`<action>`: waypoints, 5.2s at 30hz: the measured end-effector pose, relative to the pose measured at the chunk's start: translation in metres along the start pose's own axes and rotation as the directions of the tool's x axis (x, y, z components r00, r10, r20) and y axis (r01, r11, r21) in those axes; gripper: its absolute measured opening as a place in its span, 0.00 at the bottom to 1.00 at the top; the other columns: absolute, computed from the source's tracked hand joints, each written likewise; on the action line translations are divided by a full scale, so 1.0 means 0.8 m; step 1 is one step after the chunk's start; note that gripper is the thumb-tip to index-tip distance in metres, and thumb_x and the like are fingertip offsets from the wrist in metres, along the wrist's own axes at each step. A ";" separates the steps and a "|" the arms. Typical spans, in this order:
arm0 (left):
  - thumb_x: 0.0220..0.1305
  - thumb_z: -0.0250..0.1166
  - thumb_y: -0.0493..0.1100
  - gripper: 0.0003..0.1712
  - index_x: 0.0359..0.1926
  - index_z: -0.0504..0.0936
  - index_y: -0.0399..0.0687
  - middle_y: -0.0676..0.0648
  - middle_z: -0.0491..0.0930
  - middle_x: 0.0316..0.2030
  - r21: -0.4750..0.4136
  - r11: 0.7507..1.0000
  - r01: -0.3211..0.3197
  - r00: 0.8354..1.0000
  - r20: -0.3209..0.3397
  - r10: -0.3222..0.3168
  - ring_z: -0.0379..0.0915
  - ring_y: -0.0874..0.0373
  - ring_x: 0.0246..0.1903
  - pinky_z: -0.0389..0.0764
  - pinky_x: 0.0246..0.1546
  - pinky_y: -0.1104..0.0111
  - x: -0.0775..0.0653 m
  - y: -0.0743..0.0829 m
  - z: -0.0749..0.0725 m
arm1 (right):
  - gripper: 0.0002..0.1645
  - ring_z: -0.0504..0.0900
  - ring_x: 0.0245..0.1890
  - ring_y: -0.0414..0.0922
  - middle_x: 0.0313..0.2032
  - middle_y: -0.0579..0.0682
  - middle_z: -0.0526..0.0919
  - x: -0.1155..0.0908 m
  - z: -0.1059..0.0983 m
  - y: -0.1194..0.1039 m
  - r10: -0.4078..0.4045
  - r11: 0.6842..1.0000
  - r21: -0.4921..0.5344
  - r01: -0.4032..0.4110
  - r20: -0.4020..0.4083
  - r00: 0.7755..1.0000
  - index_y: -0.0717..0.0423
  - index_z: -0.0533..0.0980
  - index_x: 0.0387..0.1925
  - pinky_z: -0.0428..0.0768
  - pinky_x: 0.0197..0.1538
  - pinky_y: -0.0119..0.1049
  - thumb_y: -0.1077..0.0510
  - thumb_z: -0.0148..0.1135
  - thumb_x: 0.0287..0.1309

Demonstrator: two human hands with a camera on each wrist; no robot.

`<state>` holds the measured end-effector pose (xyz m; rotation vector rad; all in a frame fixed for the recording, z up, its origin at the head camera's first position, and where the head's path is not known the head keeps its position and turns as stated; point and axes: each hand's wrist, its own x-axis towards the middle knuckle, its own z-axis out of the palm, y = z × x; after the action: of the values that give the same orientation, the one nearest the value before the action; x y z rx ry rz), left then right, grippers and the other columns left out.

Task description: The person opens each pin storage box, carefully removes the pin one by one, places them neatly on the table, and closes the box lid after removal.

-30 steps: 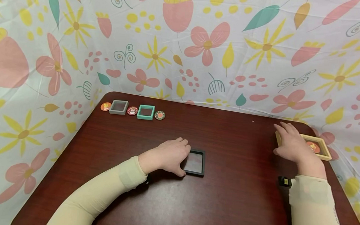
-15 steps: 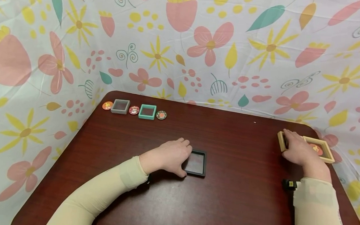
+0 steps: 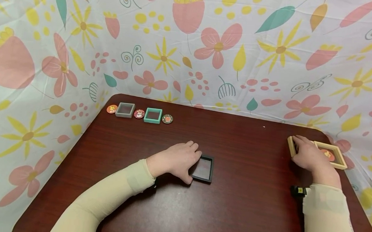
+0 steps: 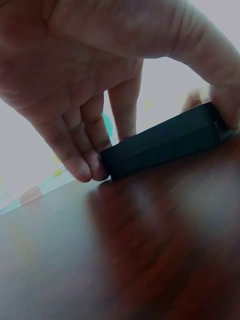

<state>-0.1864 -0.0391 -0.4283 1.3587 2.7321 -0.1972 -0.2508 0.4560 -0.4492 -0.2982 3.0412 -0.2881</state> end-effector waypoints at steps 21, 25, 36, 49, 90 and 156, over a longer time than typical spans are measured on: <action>0.47 0.69 0.64 0.55 0.72 0.61 0.45 0.46 0.63 0.55 -0.164 0.970 0.179 0.982 -0.025 -0.185 0.56 0.53 0.52 0.68 0.49 0.63 0.062 -0.156 0.001 | 0.45 0.58 0.63 0.72 0.66 0.73 0.57 -0.001 0.000 -0.005 0.006 1.000 -0.001 -0.006 -0.029 1.000 0.72 0.57 0.68 0.61 0.57 0.69 0.66 0.57 0.45; 0.47 0.70 0.64 0.56 0.72 0.60 0.44 0.45 0.62 0.57 -0.174 0.962 0.213 0.976 -0.014 -0.219 0.56 0.53 0.55 0.68 0.51 0.62 0.065 -0.171 0.003 | 0.44 0.58 0.63 0.72 0.66 0.73 0.57 0.000 0.001 -0.004 0.002 1.000 -0.004 -0.002 -0.031 1.000 0.73 0.58 0.68 0.61 0.58 0.69 0.66 0.57 0.46; 0.47 0.69 0.61 0.53 0.72 0.62 0.46 0.42 0.60 0.68 -0.206 0.935 0.288 0.958 0.063 -0.281 0.46 0.45 0.71 0.63 0.62 0.57 0.063 -0.193 0.012 | 0.46 0.58 0.62 0.72 0.65 0.73 0.58 0.000 0.000 -0.004 -0.001 1.000 -0.001 0.001 -0.036 0.999 0.73 0.58 0.67 0.61 0.58 0.69 0.67 0.58 0.42; 0.50 0.69 0.60 0.51 0.72 0.62 0.45 0.40 0.56 0.71 -0.196 0.930 0.312 0.948 0.128 -0.291 0.43 0.45 0.72 0.56 0.67 0.56 0.063 -0.190 0.001 | 0.49 0.62 0.59 0.70 0.60 0.73 0.62 0.001 0.006 -0.003 -0.071 0.998 -0.007 0.070 -0.091 0.993 0.74 0.61 0.64 0.62 0.57 0.67 0.63 0.68 0.37; 0.48 0.72 0.61 0.51 0.71 0.65 0.50 0.44 0.60 0.68 -0.205 0.915 0.347 0.935 0.144 -0.323 0.54 0.50 0.66 0.69 0.56 0.58 0.063 -0.186 -0.003 | 0.50 0.72 0.50 0.49 0.54 0.55 0.71 -0.032 0.055 -0.369 -0.679 0.727 -0.171 0.665 -0.033 0.734 0.63 0.69 0.63 0.77 0.48 0.47 0.40 0.69 0.41; 0.43 0.72 0.73 0.56 0.67 0.68 0.47 0.55 0.68 0.50 -0.423 0.894 -0.149 0.988 -0.104 0.115 0.58 0.63 0.49 0.67 0.50 0.74 -0.016 -0.034 0.013 | 0.56 0.69 0.36 0.40 0.41 0.46 0.66 -0.040 0.060 -0.373 -0.545 0.836 0.027 0.548 -0.082 0.834 0.61 0.76 0.48 0.76 0.41 0.35 0.24 0.77 0.26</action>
<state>-0.1999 -0.0668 -0.4347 1.4276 2.5103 0.4518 -0.1596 0.1667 -0.4371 -1.1858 2.9343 -0.4080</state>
